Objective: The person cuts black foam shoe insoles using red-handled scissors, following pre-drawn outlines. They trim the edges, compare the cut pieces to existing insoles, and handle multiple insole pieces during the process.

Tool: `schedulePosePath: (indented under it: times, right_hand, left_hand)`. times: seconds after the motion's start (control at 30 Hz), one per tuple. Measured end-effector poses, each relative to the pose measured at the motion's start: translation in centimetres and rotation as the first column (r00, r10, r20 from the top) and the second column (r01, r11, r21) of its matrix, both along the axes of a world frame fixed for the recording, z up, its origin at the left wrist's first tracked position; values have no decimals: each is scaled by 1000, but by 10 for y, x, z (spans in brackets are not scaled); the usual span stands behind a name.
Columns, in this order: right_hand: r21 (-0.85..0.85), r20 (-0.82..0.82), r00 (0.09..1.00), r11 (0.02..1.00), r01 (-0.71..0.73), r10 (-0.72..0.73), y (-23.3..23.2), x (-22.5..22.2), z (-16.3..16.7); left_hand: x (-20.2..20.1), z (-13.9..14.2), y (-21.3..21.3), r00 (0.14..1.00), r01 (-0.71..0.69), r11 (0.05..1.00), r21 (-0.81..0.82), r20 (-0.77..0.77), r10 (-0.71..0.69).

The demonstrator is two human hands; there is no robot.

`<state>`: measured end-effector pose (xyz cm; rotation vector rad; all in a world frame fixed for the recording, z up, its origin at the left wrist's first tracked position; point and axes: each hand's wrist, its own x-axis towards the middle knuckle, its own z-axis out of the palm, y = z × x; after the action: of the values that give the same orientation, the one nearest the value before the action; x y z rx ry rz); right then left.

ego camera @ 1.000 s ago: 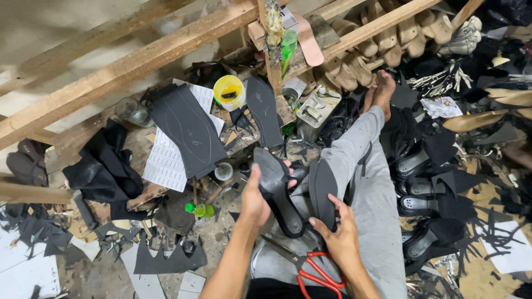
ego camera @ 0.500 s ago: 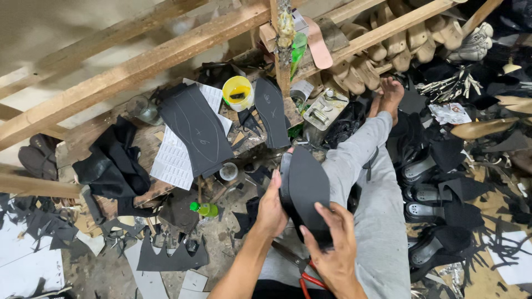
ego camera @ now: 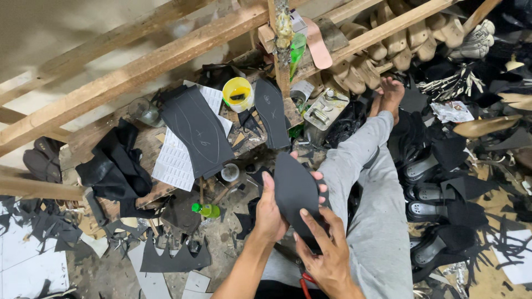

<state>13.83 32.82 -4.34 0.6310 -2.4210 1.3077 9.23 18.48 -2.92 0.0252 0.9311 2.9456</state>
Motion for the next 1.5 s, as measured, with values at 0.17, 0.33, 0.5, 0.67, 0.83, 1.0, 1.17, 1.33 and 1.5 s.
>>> schedulePosePath:
  times: [0.17, 0.33, 0.5, 0.67, 0.83, 1.0, 1.17, 1.33, 1.5]
  right_hand:
    - [-42, 51, 999, 999, 21, -18, -1, 3, 1]
    - [-80, 24, 1000, 997, 16, -15, -1, 3, 5]
    - [-89, 62, 998, 996, 19, -14, 0, 2, 8]
    - [-93, 63, 998, 996, 8, -2, 1, 3, 9]
    - [-94, 62, 998, 996, 11, -5, 1, 3, 8]
    - [-95, 59, 998, 995, 6, -1, 2, 4, 7]
    - [-108, 63, 998, 994, 12, -6, 1, 5, 6]
    - [-128, 55, 998, 992, 12, -5, -1, 5, 5]
    - [-96, 77, 997, 995, 23, -15, 0, 7, 6]
  left_hand:
    - [3, 3, 2, 1000, -6, 1000, -20, 4, 6]
    - [3, 6, 5, 1000, -18, 999, -51, -5, 17]
    - [0, 10, 5, 1000, -14, 999, -32, 14, 15]
    - [-2, 12, 1, 999, -23, 1000, -15, 49, 23]
    - [-3, 12, 1, 1000, -8, 1000, 9, 26, 8]
    - [-3, 12, 1, 1000, 3, 999, -34, 7, -2]
    - [-2, 12, -1, 1000, 10, 998, -69, -17, -11]
    - [0, 13, -2, 999, 17, 999, -50, -37, -19]
    - [0, 16, 0, 1000, 10, 999, -44, -23, -11]
